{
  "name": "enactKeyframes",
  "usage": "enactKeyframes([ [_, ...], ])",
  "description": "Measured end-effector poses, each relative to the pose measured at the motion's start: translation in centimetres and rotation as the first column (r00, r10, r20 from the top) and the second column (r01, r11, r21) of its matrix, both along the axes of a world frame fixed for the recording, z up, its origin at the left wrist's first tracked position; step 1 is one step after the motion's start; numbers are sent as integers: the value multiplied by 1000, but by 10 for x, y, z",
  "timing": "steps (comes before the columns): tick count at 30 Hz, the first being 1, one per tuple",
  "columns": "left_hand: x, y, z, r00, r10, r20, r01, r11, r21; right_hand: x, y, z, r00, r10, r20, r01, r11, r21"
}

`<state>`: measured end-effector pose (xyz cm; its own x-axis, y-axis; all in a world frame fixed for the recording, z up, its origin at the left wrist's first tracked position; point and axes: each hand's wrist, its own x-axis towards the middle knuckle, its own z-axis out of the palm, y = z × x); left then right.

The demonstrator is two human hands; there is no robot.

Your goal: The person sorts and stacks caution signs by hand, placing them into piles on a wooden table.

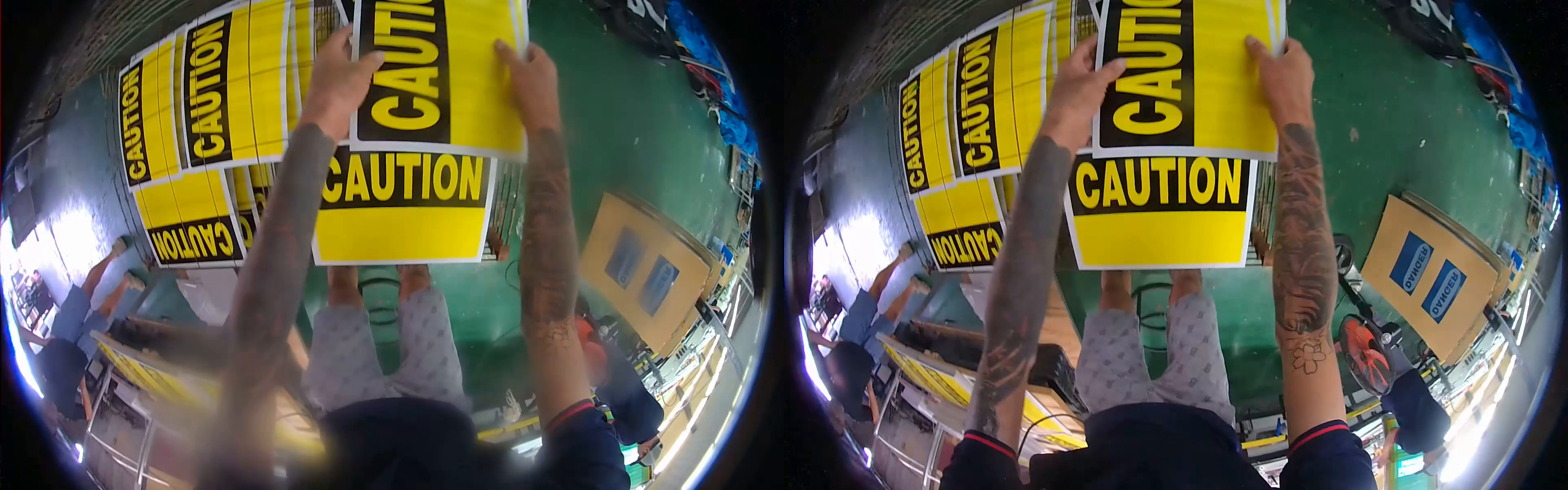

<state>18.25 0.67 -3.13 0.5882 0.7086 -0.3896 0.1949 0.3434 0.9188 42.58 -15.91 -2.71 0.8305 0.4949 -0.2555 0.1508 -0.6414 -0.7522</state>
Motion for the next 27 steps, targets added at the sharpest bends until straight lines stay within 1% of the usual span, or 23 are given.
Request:
enactKeyframes([
  [1, -1, -4, 36, 997, -8, 73, 14, 997, -80, -4, -1, 25, 996, 8, -91, -6, 1000, 29],
  [2, -3, -8, 55, 999, -12, 42, 11, 1000, 22, -6, -2, 42, 984, 15, -175, -4, 998, 61],
  [4, -4, -3, 62, 998, -68, 14, 69, 995, -71, 1, -7, 56, 954, 19, -300, 9, 996, 94],
  [5, -3, -3, 62, 991, -129, 40, 131, 990, -50, 4, -10, 62, 935, 24, -355, 17, 994, 111],
  [7, -5, -4, 66, 968, -239, 81, 240, 971, -3, -12, -22, 77, 957, -40, -287, 62, 996, 69],
  [8, -10, -10, 61, 974, -225, 38, 220, 971, 96, -23, -30, 88, 965, -66, -252, 82, 995, 51],
  [9, -15, -14, 59, 961, -276, -14, 276, 957, 95, -31, -54, 84, 986, -12, -169, 29, 995, 100],
  [10, -20, -15, 57, 943, -325, -67, 330, 940, 91, -52, -77, 82, 982, -31, -186, 61, 985, 160],
  [11, -24, -14, 56, 897, -428, -108, 442, 867, 232, -74, -101, 80, 978, -47, -204, 92, 971, 219],
  [12, -31, -16, 59, 880, -464, -102, 475, 847, 238, -107, -122, 78, 930, -112, -349, 200, 953, 227],
  [14, -29, -5, 67, 725, -679, -117, 684, 692, 231, -174, -165, 75, 759, -250, -600, 441, 877, 191],
  [15, -26, 0, 67, 591, -763, -260, 805, 577, 136, -216, -178, 74, 697, -288, -657, 483, 865, 133],
  [16, -25, 1, 56, 499, -816, -292, 858, 418, 297, -249, -187, 74, 566, -302, -767, 496, 868, 24],
  [17, -21, 1, 62, 401, -860, -315, 913, 349, 210, -282, -195, 74, 421, -326, -846, 487, 869, -92],
  [18, -18, 0, 68, 297, -898, -326, 955, 272, 120, -313, -200, 64, 348, -347, -871, 520, 844, -129],
  [19, -22, -8, 45, 312, -908, -280, 946, 271, 177, -337, -199, 54, 274, -365, -890, 552, 817, -165],
  [20, -24, -9, 47, 237, -887, -397, 970, 194, 146, -348, -194, 50, 259, -378, -889, 538, 820, -193],
  [22, -38, -12, 37, 244, -880, -407, 963, 170, 210, -358, -187, 45, 227, -418, -880, 524, 814, -252],
  [23, -48, -17, 20, 303, -866, -398, 936, 191, 297, -350, -189, 43, 218, -414, -884, 398, 864, -307],
  [24, -54, -21, 20, 230, -794, -562, 967, 121, 225, -339, -196, 42, 205, -414, -887, 259, 897, -359],
  [25, -65, -24, 20, 398, -719, -570, 899, 182, 398, -327, -205, 42, 188, -417, -889, 117, 908, -401],
  [26, -79, -27, 22, 557, -628, -544, 798, 223, 560, -316, -223, 41, 329, -363, -872, 75, 930, -359],
  [27, -86, -30, 41, 655, -556, -512, 751, 410, 517, -301, -240, 38, 465, -292, -836, 22, 947, -319],
])
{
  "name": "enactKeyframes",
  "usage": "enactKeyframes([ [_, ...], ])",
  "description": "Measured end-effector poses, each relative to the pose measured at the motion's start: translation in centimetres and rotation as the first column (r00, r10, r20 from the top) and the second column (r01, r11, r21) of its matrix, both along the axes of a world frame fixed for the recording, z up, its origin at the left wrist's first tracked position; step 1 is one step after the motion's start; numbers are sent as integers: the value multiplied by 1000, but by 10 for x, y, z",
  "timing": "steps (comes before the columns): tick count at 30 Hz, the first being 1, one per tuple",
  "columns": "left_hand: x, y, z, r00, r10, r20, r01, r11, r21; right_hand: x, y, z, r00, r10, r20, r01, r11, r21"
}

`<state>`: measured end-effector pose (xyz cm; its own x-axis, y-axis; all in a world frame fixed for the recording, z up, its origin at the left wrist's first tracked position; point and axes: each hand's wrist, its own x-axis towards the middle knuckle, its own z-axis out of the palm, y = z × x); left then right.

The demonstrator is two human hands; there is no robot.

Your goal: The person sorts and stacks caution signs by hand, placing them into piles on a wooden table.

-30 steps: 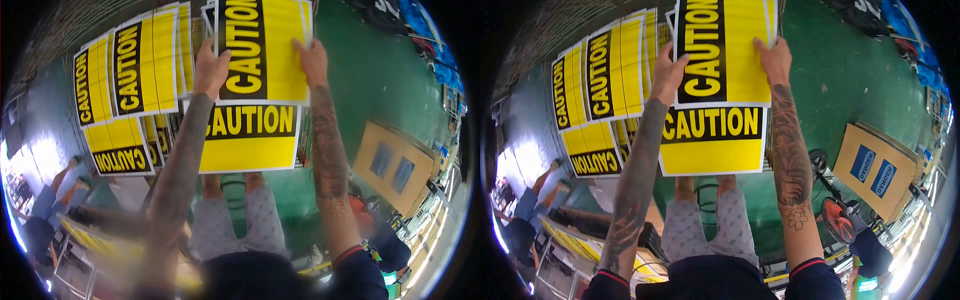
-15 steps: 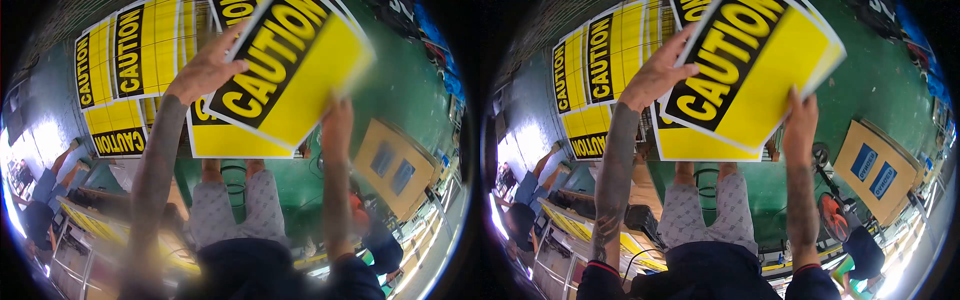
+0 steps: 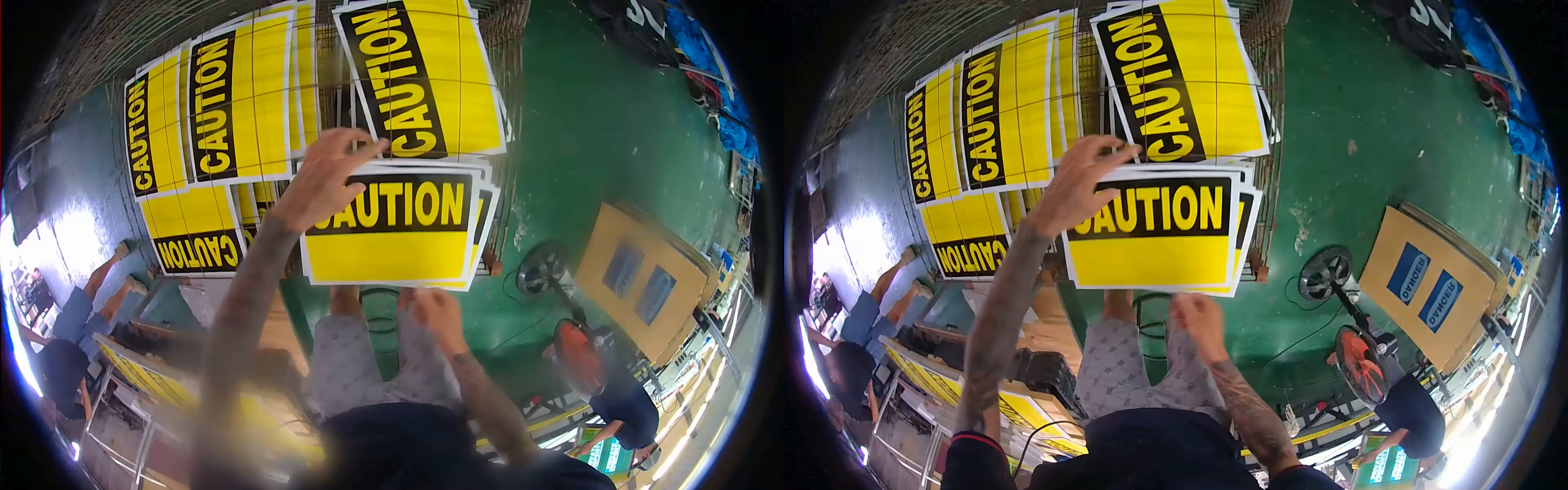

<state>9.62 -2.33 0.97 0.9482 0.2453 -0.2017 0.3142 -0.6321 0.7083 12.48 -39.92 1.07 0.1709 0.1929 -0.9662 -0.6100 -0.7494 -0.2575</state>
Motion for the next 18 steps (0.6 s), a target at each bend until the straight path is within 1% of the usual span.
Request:
enactKeyframes([
  [1, -14, -6, 4, 976, 213, 38, -214, 976, 26, 17, -8, -3, 918, 103, 383, -102, 994, -23],
  [2, -31, -17, 6, 901, 430, 59, -432, 901, 43, 31, -15, -4, 687, 193, 700, -187, 979, -86],
  [3, -57, -30, 0, 806, 589, 64, -592, 798, 111, 50, -15, -7, 556, 163, 815, -190, 980, -66],
  [4, -80, -46, -11, 680, 728, 84, -729, 661, 177, 65, -10, -11, 407, 122, 905, -198, 979, -43],
  [5, -99, -70, -32, 618, 786, 23, -785, 615, 79, 71, -5, -16, 451, 113, 885, -188, 982, -30],
  [6, -117, -93, -57, 550, 834, -44, -835, 550, -14, 76, 2, -24, 496, 105, 862, -182, 983, -15],
  [7, -126, -103, -68, 477, 872, -111, -878, 468, -99, 80, 11, -31, 539, 95, 837, -183, 983, 6],
  [8, -121, -107, -66, 515, 856, -48, -856, 516, 32, 78, 17, -32, 478, 370, 797, -288, 923, -255],
  [9, -113, -114, -61, 554, 832, 1, -821, 546, 166, 76, 19, -33, 510, 329, 794, -251, 941, -228],
  [10, -105, -111, -49, 405, 896, -182, -914, 404, -45, 76, 19, -36, 540, 291, 789, -217, 955, -204],
  [11, -95, -106, -40, 330, 914, -238, -938, 289, -189, 76, 19, -39, 566, 255, 784, -186, 966, -180],
  [12, -95, -105, -55, 388, 908, -159, -913, 355, -202, 74, 20, -41, 514, 184, 838, -169, 979, -111],
  [13, -100, -109, -77, 435, 897, -84, -887, 411, -209, 74, 20, -37, 502, 174, 847, -162, 981, -105],
  [15, -99, -124, -83, 473, 878, -73, -881, 469, -66, 75, 21, -23, 492, 150, 858, -174, 982, -72],
  [16, -96, -128, -77, 408, 897, -171, -901, 365, -233, 75, 19, -12, 516, 99, 851, -135, 990, -33],
  [17, -95, -133, -67, 334, 905, -263, -901, 225, -372, 78, 12, -4, 557, 54, 829, -112, 994, 11],
  [18, -105, -142, -53, 308, 931, -197, -904, 222, -366, 89, -16, -3, 463, 82, 883, -250, 967, 42],
])
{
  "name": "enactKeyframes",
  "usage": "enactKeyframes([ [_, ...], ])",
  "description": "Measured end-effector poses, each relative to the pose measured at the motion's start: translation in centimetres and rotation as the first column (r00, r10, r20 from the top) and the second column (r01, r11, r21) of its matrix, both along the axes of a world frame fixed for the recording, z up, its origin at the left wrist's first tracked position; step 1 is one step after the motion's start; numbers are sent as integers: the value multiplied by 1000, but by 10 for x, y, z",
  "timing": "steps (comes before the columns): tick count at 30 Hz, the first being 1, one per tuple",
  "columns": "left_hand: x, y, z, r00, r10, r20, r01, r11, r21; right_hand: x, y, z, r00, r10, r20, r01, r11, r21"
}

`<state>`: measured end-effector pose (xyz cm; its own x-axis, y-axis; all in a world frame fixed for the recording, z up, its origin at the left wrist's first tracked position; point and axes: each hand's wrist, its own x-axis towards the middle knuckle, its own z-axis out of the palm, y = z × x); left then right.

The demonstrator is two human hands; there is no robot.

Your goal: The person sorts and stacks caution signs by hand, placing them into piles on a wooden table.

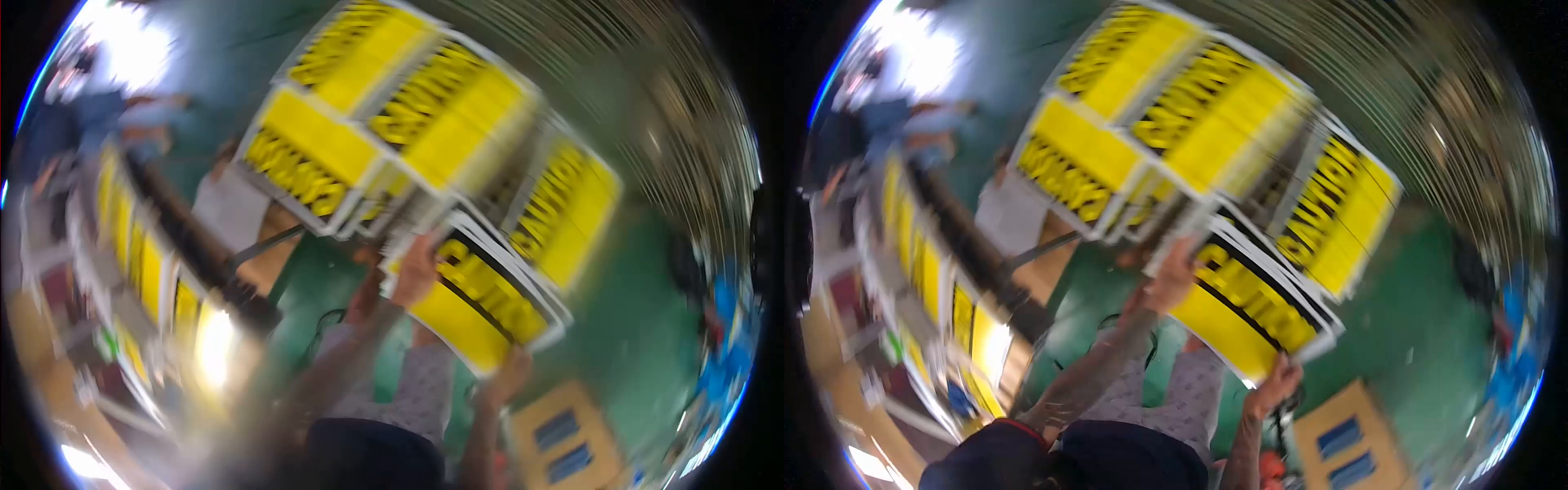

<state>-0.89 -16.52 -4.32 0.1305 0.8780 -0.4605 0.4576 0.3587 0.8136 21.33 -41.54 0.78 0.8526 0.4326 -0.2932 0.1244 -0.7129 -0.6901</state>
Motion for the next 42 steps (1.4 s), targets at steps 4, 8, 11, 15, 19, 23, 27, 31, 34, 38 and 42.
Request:
enactKeyframes([
  [4, -60, -20, 119, 985, 138, 99, -135, 990, -41, -5, 71, 81, 961, 216, -169, -199, 973, 115],
  [8, -186, -89, 229, 914, 397, 84, -400, 916, 29, -16, 101, 69, 638, 770, 4, -726, 600, 336],
  [11, -266, -212, 274, 396, 701, 593, -902, 417, 110, -123, 124, 106, 307, 900, -311, -598, 436, 672],
  [15, -348, -344, 286, 307, 745, 592, -818, -112, 565, -319, 151, 152, -336, 935, -111, -431, -48, 901],
  [19, -417, -424, 250, 502, 561, 659, -723, -145, 675, -414, 143, 126, -513, 849, 126, -195, -258, 946],
  [23, -427, -413, 225, 244, 808, 536, -705, -232, 670, -447, 123, 124, -337, 924, 182, -318, -294, 902],
  [27, -438, -427, 192, 204, 891, 406, -722, -143, 677, -440, 112, 111, -294, 920, 258, -453, -372, 811],
  [31, -442, -423, 142, 240, 750, 616, -810, -195, 553, -464, 93, 120, -243, 946, 213, -498, -311, 809],
  [34, -456, -410, 184, 190, 913, 360, -881, -3, 472, -472, 112, 113, -142, 925, 351, -712, -342, 613],
  [38, -513, -356, 202, 206, 967, 150, -860, 106, 499, -543, 146, 131, 18, 961, 278, -853, -131, 506],
  [42, -570, -335, 165, 218, 956, -195, -814, 289, 505, -585, 174, 131, -53, 971, 234, -961, -113, 252],
])
